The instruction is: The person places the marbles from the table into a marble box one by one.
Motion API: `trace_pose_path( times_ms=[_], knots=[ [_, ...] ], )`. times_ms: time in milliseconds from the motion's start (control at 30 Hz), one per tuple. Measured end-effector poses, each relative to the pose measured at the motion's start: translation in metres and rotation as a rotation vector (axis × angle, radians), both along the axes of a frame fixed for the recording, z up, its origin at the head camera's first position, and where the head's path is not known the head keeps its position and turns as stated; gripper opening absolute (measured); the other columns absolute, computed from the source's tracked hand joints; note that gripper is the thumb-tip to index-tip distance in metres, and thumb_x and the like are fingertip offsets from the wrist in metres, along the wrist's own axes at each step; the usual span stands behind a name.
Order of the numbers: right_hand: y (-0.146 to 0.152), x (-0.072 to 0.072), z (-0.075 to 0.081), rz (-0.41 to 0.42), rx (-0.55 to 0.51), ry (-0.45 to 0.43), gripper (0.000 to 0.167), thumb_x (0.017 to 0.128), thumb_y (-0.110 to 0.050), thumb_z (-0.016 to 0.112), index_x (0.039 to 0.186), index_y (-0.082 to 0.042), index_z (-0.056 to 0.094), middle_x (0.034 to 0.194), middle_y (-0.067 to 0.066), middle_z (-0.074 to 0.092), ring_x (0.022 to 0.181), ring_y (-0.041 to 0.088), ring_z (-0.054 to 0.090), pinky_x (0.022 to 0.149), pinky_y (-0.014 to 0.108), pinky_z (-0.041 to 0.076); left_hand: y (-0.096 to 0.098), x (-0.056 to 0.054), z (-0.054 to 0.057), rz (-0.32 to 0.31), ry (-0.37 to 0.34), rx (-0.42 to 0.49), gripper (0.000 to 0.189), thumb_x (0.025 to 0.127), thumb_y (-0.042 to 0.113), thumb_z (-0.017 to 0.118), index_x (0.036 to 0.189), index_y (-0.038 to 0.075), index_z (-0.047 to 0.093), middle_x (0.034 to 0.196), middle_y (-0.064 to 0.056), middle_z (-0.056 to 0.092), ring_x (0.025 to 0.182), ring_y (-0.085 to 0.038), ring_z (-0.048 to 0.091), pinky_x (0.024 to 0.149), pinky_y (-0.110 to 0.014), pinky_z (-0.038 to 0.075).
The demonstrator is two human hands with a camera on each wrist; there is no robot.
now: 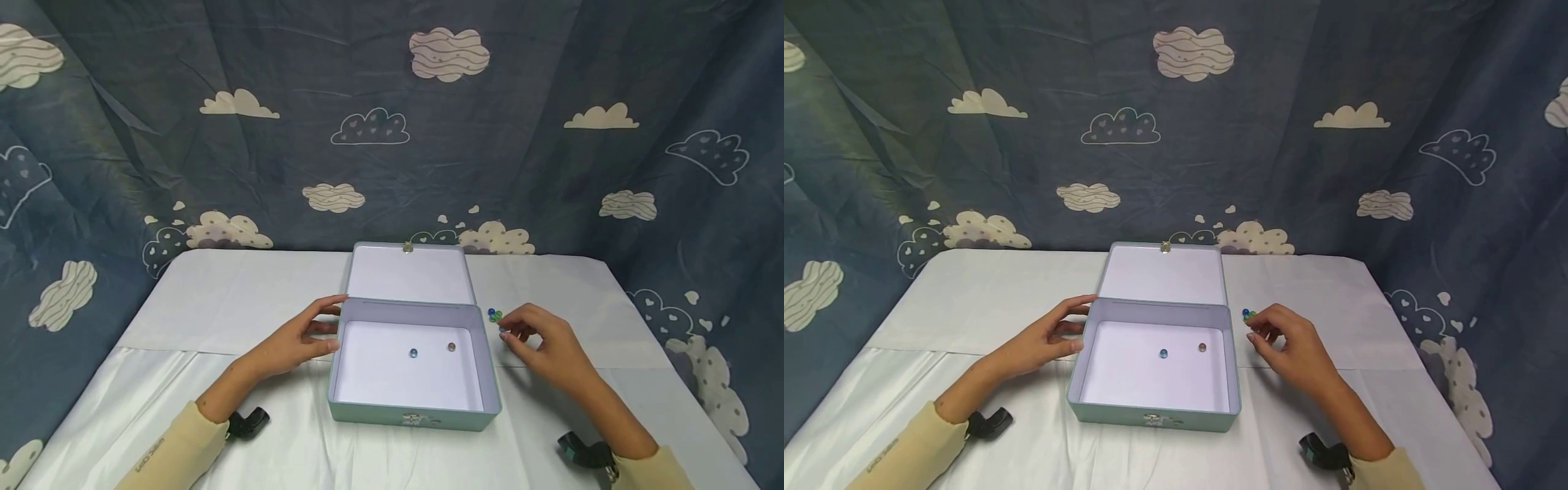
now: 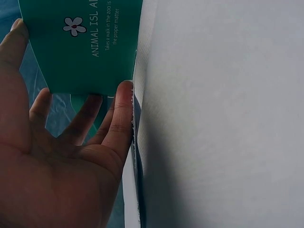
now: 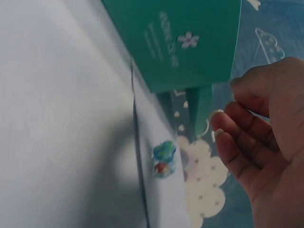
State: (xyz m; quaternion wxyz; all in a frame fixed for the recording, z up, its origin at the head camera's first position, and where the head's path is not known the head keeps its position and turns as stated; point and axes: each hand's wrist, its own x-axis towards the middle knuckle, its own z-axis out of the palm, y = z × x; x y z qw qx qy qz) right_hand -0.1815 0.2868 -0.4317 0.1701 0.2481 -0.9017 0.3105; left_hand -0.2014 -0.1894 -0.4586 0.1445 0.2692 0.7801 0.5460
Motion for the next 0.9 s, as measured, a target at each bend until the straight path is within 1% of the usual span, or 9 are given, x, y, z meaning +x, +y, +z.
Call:
trace_pose_path(
  times_ms=[167, 367, 600, 800, 900],
  knots=[
    [0.012, -0.006, -0.008, -0.054, 0.014, -0.025, 0.026, 0.087, 0.006, 0.083, 0.108, -0.008, 0.075, 0.098, -0.003, 0.071, 0.079, 0.007, 0.062, 0.069, 0.027, 0.058, 0.0, 0.001, -0.001, 0.004, -0.006, -0.004, 0.076, 0.104, 0.024, 0.072, 0.166, 0.037, 0.03, 0.162, -0.012, 0.04, 0.142, -0.037, 0.054, 0.105, -0.037, 0.054],
    [0.024, -0.013, -0.018, -0.122, 0.038, -0.068, 0.024, 0.089, 0.005, 0.081, 0.107, -0.01, 0.076, 0.096, -0.005, 0.07, 0.079, 0.009, 0.06, 0.069, 0.027, 0.057, 0.0, 0.0, 0.0, 0.007, -0.008, -0.008, 0.076, 0.104, 0.024, 0.072, 0.166, 0.036, 0.03, 0.162, -0.013, 0.04, 0.142, -0.037, 0.055, 0.104, -0.037, 0.055],
    [0.036, -0.019, -0.027, -0.124, 0.042, -0.081, 0.021, 0.087, 0.004, 0.082, 0.101, -0.01, 0.077, 0.092, -0.004, 0.069, 0.078, 0.011, 0.061, 0.067, 0.026, 0.056, 0.0, -0.001, 0.002, 0.003, -0.009, -0.001, 0.077, 0.104, 0.023, 0.072, 0.167, 0.036, 0.029, 0.162, -0.015, 0.039, 0.142, -0.038, 0.054, 0.103, -0.037, 0.056],
    [0.041, -0.019, -0.031, -0.115, 0.044, -0.162, 0.019, 0.087, 0.001, 0.083, 0.101, -0.01, 0.076, 0.09, -0.003, 0.069, 0.077, 0.011, 0.06, 0.067, 0.023, 0.054, -0.001, -0.002, -0.002, 0.008, -0.002, -0.011, 0.076, 0.104, 0.023, 0.072, 0.166, 0.037, 0.03, 0.161, -0.014, 0.04, 0.141, -0.036, 0.055, 0.104, -0.038, 0.055],
    [0.041, -0.018, -0.033, -0.112, 0.044, -0.189, 0.02, 0.087, 0.001, 0.083, 0.102, -0.011, 0.076, 0.089, -0.004, 0.069, 0.077, 0.011, 0.06, 0.068, 0.023, 0.053, -0.001, -0.002, -0.003, 0.01, 0.004, -0.019, 0.076, 0.104, 0.024, 0.072, 0.166, 0.037, 0.03, 0.161, -0.014, 0.041, 0.141, -0.036, 0.056, 0.104, -0.039, 0.055]
  ],
)
